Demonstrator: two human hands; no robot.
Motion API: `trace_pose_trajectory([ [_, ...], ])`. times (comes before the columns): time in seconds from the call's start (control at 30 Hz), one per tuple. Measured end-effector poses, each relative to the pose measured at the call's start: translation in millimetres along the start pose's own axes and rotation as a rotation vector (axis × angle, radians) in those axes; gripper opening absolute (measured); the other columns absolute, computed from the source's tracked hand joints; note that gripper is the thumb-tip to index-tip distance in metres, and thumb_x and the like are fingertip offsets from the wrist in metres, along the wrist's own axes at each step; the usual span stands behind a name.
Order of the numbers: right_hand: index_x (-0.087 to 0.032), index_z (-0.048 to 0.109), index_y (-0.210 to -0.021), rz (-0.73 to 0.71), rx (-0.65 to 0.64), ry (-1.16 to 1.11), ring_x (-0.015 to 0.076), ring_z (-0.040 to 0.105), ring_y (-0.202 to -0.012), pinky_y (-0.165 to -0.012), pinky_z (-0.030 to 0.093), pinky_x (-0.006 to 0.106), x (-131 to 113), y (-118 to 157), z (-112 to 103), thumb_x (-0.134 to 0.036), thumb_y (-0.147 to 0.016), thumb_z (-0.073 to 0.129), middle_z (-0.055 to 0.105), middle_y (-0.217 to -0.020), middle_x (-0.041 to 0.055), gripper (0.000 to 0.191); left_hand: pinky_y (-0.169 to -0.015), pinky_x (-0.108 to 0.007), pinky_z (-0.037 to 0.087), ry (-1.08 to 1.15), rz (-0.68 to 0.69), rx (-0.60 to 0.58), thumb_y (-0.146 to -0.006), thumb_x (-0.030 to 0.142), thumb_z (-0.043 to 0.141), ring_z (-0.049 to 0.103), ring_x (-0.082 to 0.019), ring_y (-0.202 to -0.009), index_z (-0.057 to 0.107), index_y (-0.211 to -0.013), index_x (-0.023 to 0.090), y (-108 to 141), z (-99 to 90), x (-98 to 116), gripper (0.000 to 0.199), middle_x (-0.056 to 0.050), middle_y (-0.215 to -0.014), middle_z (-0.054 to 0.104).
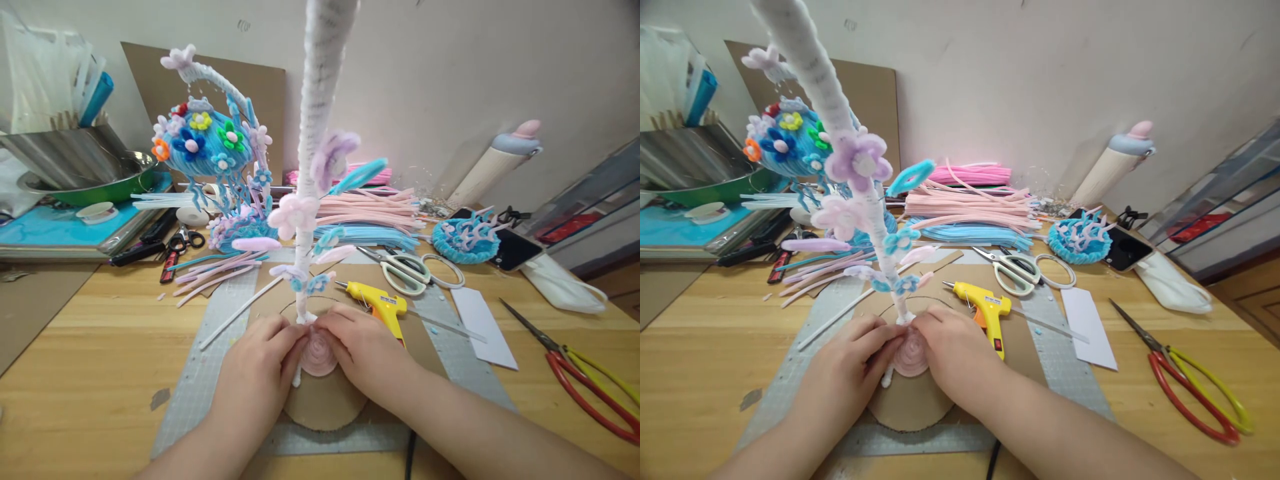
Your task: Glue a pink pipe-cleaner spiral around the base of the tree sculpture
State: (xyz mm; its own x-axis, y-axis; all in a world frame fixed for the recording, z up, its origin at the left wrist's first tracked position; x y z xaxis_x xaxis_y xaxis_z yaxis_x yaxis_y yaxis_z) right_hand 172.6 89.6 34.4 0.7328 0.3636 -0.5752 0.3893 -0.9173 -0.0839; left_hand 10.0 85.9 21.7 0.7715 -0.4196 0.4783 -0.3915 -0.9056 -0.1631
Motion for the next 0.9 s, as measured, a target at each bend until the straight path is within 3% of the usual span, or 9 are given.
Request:
trace_pose_trajectory([
  [0.57,-0.018,0.067,-0.099,0.028,-0.020,0.009,0.0188,0.060,-0.091,-0.081,0.047,0.031,-1.0,-2.1,0.0,-0.012,-0.092,0.050,0.065,-0.098,0.0062,0.020,-0.071,-0.031,0.044,-0.016,0.005,0.011,-0.094,0.035,0.046,0.059,-0.019,-0.085,0.065,-0.099,0.029,-0.1,0.2,0.6,0.021,0.000,-0.090,0.062],
  [0.77,-0.017,0.068,-0.097,0.020,-0.006,0.014,0.0194,0.061,-0.091,-0.081,0.047,0.031,-1.2,-2.7,1.3,-0.014,-0.092,0.051,0.066,-0.096,0.0065,0.017,-0.061,-0.030,0.042,-0.031,-0.119,0.088,-0.088,0.037,0.055,0.060,-0.020,-0.074,0.055,-0.088,0.023,1.2,-1.3,-2.4,0.014,0.000,-0.078,0.062],
  [0.9,-0.017,0.067,-0.096,0.016,-0.001,0.019,0.0192,0.060,-0.091,-0.081,0.047,0.031,-0.9,-1.7,2.1,-0.013,-0.092,0.051,0.065,-0.096,0.0062,0.017,-0.067,-0.031,0.044,-0.007,-0.035,0.049,-0.093,0.032,0.047,0.060,-0.020,-0.083,0.057,-0.090,0.025,0.4,-2.3,1.5,0.013,0.000,-0.088,0.063],
])
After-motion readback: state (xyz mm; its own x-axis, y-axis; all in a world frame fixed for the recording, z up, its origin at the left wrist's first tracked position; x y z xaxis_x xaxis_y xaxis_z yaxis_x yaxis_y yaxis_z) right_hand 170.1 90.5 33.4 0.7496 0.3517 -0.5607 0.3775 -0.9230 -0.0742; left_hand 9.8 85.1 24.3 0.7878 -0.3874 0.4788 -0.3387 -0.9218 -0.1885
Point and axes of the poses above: each hand's wrist, its own y-axis away from the middle knuckle, its own z-axis out of the palm, x = y × z, the point moved 3 cm from there along -y, towards the middle knuckle
